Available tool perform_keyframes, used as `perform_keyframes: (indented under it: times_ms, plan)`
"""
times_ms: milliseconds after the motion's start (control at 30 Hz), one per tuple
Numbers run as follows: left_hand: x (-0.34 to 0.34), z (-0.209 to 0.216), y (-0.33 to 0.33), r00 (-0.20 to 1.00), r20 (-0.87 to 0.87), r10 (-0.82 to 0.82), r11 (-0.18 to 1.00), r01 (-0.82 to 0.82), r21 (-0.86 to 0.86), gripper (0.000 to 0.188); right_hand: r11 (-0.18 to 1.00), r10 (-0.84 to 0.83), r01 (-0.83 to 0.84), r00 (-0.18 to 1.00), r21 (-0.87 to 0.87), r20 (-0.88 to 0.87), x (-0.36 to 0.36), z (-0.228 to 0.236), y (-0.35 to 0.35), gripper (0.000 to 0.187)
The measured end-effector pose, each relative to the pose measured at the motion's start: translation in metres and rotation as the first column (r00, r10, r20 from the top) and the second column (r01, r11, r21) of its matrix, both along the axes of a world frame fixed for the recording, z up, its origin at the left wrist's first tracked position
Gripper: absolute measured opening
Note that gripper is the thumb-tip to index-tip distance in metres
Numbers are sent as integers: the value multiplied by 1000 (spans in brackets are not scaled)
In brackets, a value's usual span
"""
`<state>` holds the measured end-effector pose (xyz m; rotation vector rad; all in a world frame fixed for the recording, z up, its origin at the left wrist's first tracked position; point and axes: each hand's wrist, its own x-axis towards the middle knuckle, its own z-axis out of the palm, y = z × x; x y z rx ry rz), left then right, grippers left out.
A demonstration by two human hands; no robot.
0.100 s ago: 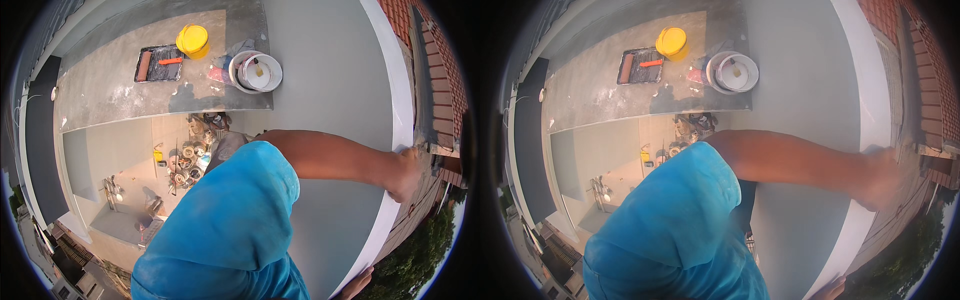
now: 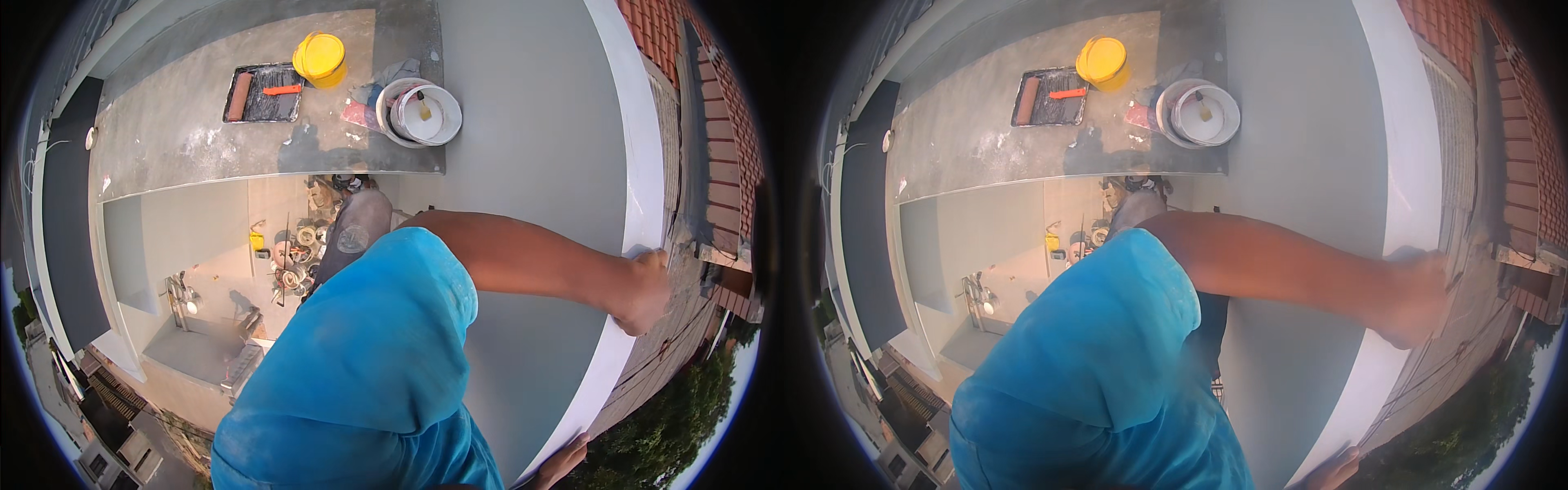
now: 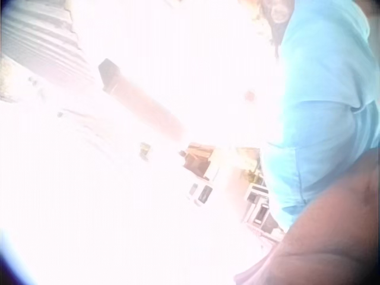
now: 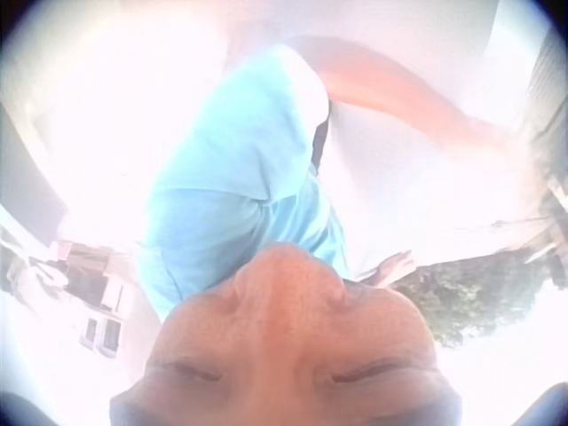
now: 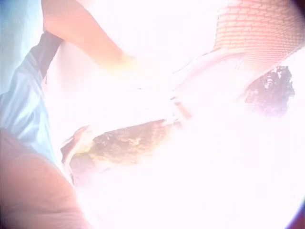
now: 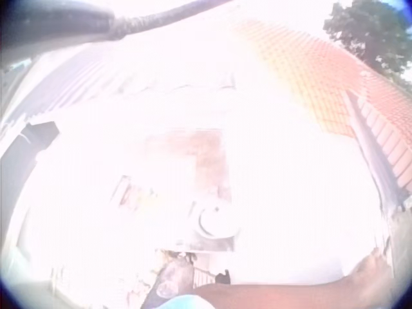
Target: The person cleans a rooftop terrace by wiping surfaces with a cloth, handling paint buckets and a brush, and sweeping the floor with a broom. The person moves between areas, picks up and sets down tools, and performs repeated wiping and sweeping motions.
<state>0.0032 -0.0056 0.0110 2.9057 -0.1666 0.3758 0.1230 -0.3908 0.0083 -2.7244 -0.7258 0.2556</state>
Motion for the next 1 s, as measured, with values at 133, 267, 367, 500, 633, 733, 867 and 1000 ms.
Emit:
perform_keyframes:
  times_ms: [133, 267, 367, 500, 633, 733, 867, 1000]
  plan:
    - [-13, 0, 0, 991, 70, 116, 992, -119, 31, 20, 988, 127, -134, 987, -77, -98, 6, 26, 12, 90]
    - [-15, -4, -4, 985, 75, 154, 988, -154, -12, 11, 915, 403, -399, 912, 58, -82, -53, 61, 127, 84]
    - [-17, -3, -3, 984, -33, 175, 983, -176, -49, 10, 920, 388, -377, 916, 111, -102, -83, 60, 180, 81]
    - [-25, 4, 2, 970, 95, 222, 975, -219, -43, 23, 992, 64, -47, 987, 116, -145, -112, 47, 209, 82]
    - [-12, -4, -15, 979, 74, 191, 981, -187, -49, 51, 996, 84, -83, 995, -16, 46, -92, 23, 168, 87]
    - [-12, 13, -4, 976, 94, 194, 957, -168, -238, 47, 989, 137, -134, 989, -62, 59, -76, 21, 143, 88]
    - [10, -4, 3, 928, 355, 117, 409, 280, -868, 42, 971, 209, -201, 976, -128, 60, -91, 19, 171, 90]
    - [-101, 52, 152, 830, 429, 357, -283, 534, -797, 22, 963, 225, -203, 968, -180, 112, -96, 20, 164, 90]
